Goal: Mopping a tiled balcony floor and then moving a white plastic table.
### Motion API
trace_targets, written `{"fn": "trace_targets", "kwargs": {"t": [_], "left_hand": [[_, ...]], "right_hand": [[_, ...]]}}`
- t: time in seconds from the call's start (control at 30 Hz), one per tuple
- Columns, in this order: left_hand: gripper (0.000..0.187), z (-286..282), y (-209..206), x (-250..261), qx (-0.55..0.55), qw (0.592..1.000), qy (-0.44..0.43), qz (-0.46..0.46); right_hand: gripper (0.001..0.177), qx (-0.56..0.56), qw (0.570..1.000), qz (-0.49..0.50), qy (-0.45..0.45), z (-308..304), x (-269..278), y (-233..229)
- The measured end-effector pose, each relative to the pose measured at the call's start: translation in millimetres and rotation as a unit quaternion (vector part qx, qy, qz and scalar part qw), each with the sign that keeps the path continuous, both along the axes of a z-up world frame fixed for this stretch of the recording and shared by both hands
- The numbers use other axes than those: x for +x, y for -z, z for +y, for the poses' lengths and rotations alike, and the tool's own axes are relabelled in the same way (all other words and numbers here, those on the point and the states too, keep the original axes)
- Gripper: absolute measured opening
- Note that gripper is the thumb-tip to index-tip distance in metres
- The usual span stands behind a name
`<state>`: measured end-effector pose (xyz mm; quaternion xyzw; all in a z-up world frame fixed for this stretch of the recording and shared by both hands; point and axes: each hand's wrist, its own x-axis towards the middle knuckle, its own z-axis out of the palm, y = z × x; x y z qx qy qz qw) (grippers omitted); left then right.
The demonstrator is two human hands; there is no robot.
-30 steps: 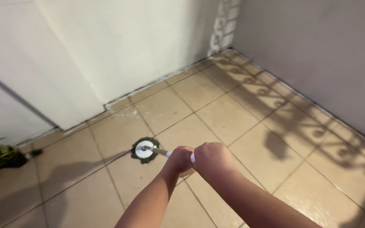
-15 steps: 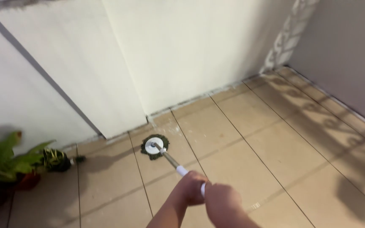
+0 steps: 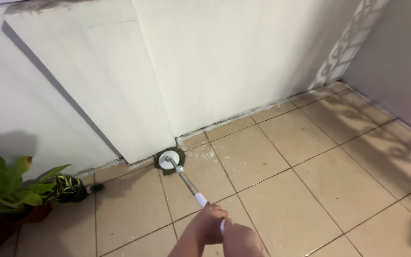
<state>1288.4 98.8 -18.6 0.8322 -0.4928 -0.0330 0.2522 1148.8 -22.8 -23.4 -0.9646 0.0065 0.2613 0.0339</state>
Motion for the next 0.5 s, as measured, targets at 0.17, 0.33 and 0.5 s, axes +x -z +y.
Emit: {"fn": "trace_targets", "kwargs": {"t": [0.17, 0.33, 0.5], "left_hand": [[0.023, -46, -8, -65, 0.027, 0.999, -0.035, 0.016], [0.022, -111, -42, -150, 0.062, 0.994, 0.0, 0.094], [0.028, -202, -51, -248, 0.055, 0.993, 0.038, 0.095]], "right_hand": [[0.033, 0.007, 0.999, 0.026, 0.031, -59, -2, -76], [0.034, -0.02, 0.996, 0.085, 0.011, -126, -93, -130], [0.045, 0.008, 0.998, 0.068, 0.01, -228, -194, -162]]}}
